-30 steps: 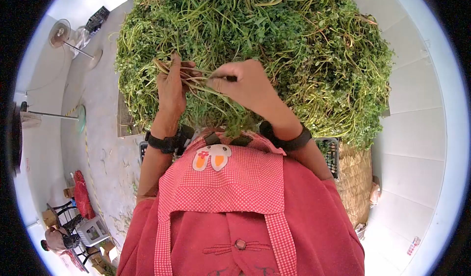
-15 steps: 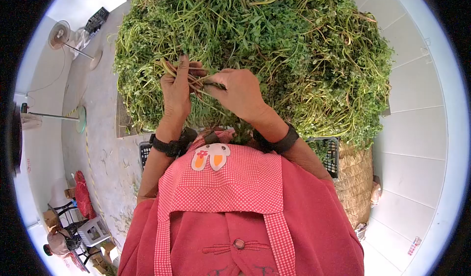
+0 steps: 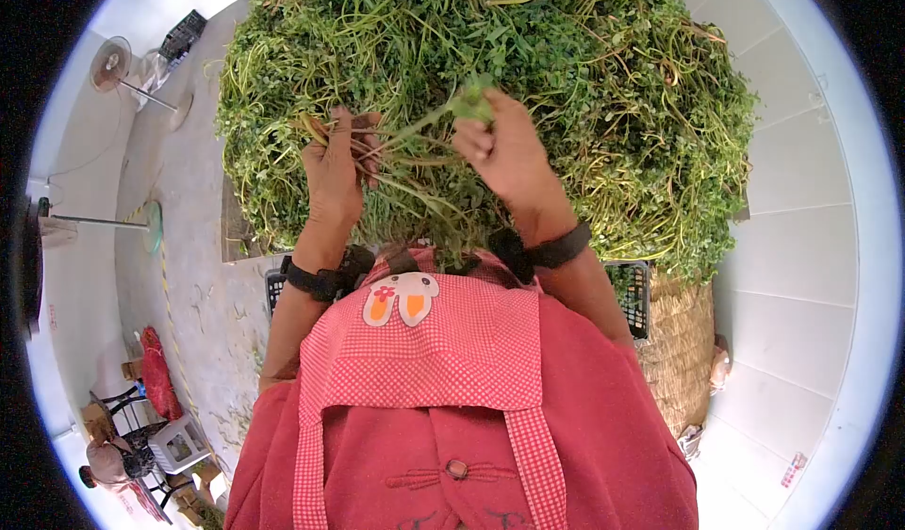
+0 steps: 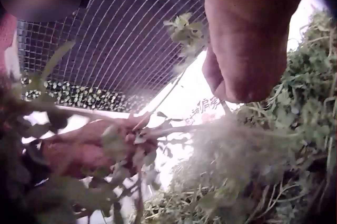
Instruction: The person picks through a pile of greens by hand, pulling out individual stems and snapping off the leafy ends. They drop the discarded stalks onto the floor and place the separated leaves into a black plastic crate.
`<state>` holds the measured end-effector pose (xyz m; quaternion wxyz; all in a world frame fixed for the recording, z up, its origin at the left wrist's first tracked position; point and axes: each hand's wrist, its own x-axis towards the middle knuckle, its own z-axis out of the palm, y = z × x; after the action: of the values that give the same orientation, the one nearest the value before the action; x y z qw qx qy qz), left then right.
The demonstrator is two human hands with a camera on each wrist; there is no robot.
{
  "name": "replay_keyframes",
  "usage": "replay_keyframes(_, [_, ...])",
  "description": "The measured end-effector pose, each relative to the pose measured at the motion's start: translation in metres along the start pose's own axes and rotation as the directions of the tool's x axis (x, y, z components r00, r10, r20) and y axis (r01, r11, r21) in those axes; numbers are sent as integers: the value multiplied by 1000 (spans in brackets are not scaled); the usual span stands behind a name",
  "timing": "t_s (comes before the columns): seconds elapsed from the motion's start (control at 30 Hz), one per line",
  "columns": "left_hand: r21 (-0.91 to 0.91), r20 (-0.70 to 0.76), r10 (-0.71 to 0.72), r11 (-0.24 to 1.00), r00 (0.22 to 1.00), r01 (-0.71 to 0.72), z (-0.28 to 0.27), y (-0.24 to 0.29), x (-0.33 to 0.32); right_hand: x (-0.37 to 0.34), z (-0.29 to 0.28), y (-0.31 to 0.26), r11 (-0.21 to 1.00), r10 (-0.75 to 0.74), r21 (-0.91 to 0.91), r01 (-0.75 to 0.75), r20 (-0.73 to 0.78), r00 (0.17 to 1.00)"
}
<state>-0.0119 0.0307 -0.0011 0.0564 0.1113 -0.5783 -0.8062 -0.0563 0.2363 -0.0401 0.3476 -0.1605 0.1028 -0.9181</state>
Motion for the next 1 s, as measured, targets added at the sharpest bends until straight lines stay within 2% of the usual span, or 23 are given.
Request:
replay_keyframes(0.03, [-10,17,-11,1000,1000,12,-1,2,1,-3,16,-6,991,-127,-73,115,-196,972])
replay_keyframes(0.07, [-17,35,-24,1000,999,24,-2,3,1,-3,35,-10,963,-260,-164,213,-373,890])
replay_keyframes(0.1, [-17,36,-24,1000,999,25,-3,4,1,-5,46,-12,963,-261,-164,214,-374,890])
replay_keyframes(0.13, [3,35,-32,999,999,32,-3,5,1,-7,55,-14,939,-330,-250,236,-459,825])
replay_keyframes(0.17, [22,36,-38,999,999,37,-3,5,2,-7,65,-17,908,-401,-337,249,-530,747])
replay_keyframes(0.2, [23,40,-37,999,998,36,-3,6,2,-4,76,-18,895,-427,-403,191,-650,629])
replay_keyframes(0.23, [31,29,-48,998,998,47,-2,7,2,-7,73,-20,894,-430,-404,194,-649,628])
replay_keyframes(0.27, [39,17,-60,997,998,59,-2,7,2,-8,78,-21,879,-344,-460,123,-435,832])
replay_keyframes(0.3, [41,21,-62,997,998,61,-1,7,2,-8,83,-20,846,-203,-528,71,-197,959])
replay_keyframes(0.33, [47,20,-52,998,998,51,0,7,2,-11,88,-9,526,-356,-842,-123,-348,867])
replay_keyframes(0.37, [53,21,-38,998,999,37,1,7,3,-5,88,2,525,-361,-843,-119,-347,866])
replay_keyframes(0.4, [54,26,-35,998,999,33,2,8,3,0,87,10,123,-390,-988,-94,-135,911])
replay_keyframes(0.43, [71,25,-35,997,999,33,4,10,2,4,84,16,-299,-328,-954,-33,71,942])
replay_keyframes(0.47, [87,23,-36,996,999,34,5,12,0,6,81,19,-300,-332,-953,-31,74,941])
replay_keyframes(0.53, [93,36,-17,996,999,14,7,13,-2,11,72,23,-602,-202,-798,-28,119,972])
replay_keyframes(0.67, [109,79,6,994,997,-14,6,10,-3,12,61,29,-632,-172,-775,19,164,971])
replay_keyframes(0.73, [130,94,21,991,995,-33,6,10,-4,13,60,26,-622,-107,-780,70,173,979])
replay_keyframes(0.87, [113,103,54,991,993,-65,6,3,-5,16,55,27,-643,-108,-766,1,92,990])
replay_keyframes(0.93, [82,57,34,996,998,-39,7,7,-5,16,50,27,-396,-422,-904,-161,24,906])
replay_keyframes(0.97, [46,4,19,999,1000,-19,7,10,-5,13,45,15,-396,-426,-904,-162,25,904])
replay_keyframes(1.0, [5,2,44,999,999,-44,6,11,-4,7,40,-4,351,-389,-935,-51,-195,900])
